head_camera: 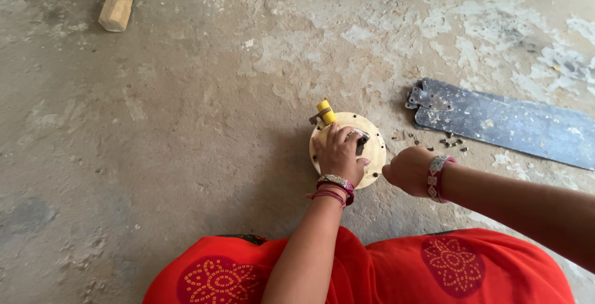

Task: The person is assembling a ceiling fan base on the floor. They use a screwdriver to tighten screws into the base, handling the fan base and screws with both hands.

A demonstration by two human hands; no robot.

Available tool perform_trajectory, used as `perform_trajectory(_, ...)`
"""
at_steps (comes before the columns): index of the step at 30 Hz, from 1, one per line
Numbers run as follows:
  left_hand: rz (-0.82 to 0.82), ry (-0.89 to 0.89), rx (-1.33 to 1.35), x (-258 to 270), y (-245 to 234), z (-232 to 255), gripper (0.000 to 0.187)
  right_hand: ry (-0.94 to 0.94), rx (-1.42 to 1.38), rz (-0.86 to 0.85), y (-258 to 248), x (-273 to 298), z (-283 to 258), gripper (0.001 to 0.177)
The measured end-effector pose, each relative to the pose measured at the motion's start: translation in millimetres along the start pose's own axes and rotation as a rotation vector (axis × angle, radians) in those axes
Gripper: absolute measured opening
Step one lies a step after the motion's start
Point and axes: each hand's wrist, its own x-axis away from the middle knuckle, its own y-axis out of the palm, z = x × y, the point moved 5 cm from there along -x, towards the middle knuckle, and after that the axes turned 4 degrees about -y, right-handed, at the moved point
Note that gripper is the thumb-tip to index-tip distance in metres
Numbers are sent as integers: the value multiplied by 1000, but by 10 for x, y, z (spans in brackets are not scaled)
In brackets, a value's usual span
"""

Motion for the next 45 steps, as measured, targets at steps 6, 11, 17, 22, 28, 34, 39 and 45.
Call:
perform_trajectory(6,-23,-13,-17,4,-12,-5,67,135,-146,71,99,11,-34,18)
perform_trajectory(11,-41,11,-51,8,-6,63,67,293,-324,30,137,36,-91,30)
perform_trajectory(17,-51,0,-52,9,12,67,68,376,-505,164,133,120,-63,34)
perform_trajectory(22,-47,-5,-63,-10,34,60,68,430,-687,75,252,41,-13,42)
perform_trajectory(28,-35,0,-4,8,16,46,66,309,-551,185,308,-17,96,40)
perform_trajectory(34,-28,-28,22,-46,33,-54,69,183,-274,134,319,88,93,38)
perform_trajectory(39,-15,-1,-4,-61,59,-16,69,69,-28,96,194,-22,-13,33)
perform_trajectory(45,-2,-15,-6,-11,32,23,66,149,-4,119,273,-7,-254,20)
